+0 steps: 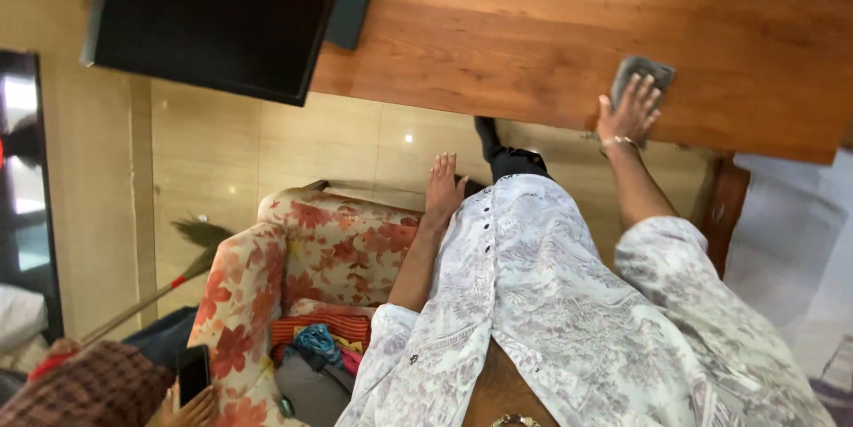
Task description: Cleaning a wooden desk by wiping the surface with a cloth and organizing desktop items.
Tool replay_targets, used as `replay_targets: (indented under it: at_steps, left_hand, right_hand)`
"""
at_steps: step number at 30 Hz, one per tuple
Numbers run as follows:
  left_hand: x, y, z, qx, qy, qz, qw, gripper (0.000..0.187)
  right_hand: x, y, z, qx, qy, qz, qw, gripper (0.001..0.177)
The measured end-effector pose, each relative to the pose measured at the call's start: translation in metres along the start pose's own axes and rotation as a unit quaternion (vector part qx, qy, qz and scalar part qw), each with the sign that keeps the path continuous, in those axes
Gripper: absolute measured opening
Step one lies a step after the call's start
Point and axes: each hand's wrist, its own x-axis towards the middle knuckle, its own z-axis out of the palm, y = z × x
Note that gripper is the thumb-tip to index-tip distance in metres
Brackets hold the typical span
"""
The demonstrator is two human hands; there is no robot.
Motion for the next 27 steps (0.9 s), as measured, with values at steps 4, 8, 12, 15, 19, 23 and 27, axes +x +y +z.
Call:
replay_targets:
  at_steps: [4, 8, 12, 15, 19, 23, 27]
  left_hand:
    - [-0.003, 0.041, 0.015, -0.003, -0.020, 0.049, 0.999, 0.072]
    - [0.007, 0.083, 0.027, 0.003, 0.006, 0.135, 0.991, 0.068]
    - [0.045, 0.135, 0.039, 0.014, 0.009, 0.167, 0.986, 0.069]
    - [0.067, 0.173, 0.058, 0.070, 0.003, 0.165, 0.984, 0.079]
    - [0.100, 0.226, 0.089, 0.107, 0.042, 0.119, 0.986, 0.088]
    - [0.115, 0.277, 0.110, 0.174, 0.086, 0.037, 0.980, 0.098]
    - [0.124, 0.311, 0.128, 0.199, 0.145, 0.017, 0.969, 0.101]
  right_hand:
    - [0.004, -0.022, 0.029, -0.057, -0.003, -0.088, 0.994, 0.093]
    - [-0.009, -0.068, 0.046, -0.062, -0.033, -0.213, 0.974, 0.093]
    - [-0.016, -0.061, 0.029, -0.072, -0.052, -0.293, 0.952, 0.088]
    - [-0.013, -0.003, -0.017, -0.009, -0.093, -0.373, 0.923, 0.076]
    - [0.032, 0.131, -0.060, -0.005, -0.029, -0.304, 0.952, 0.075]
    - [0.086, 0.307, -0.045, -0.097, 0.131, -0.117, 0.980, 0.074]
    - [0.112, 0.367, -0.093, -0.036, 0.098, 0.005, 0.994, 0.073]
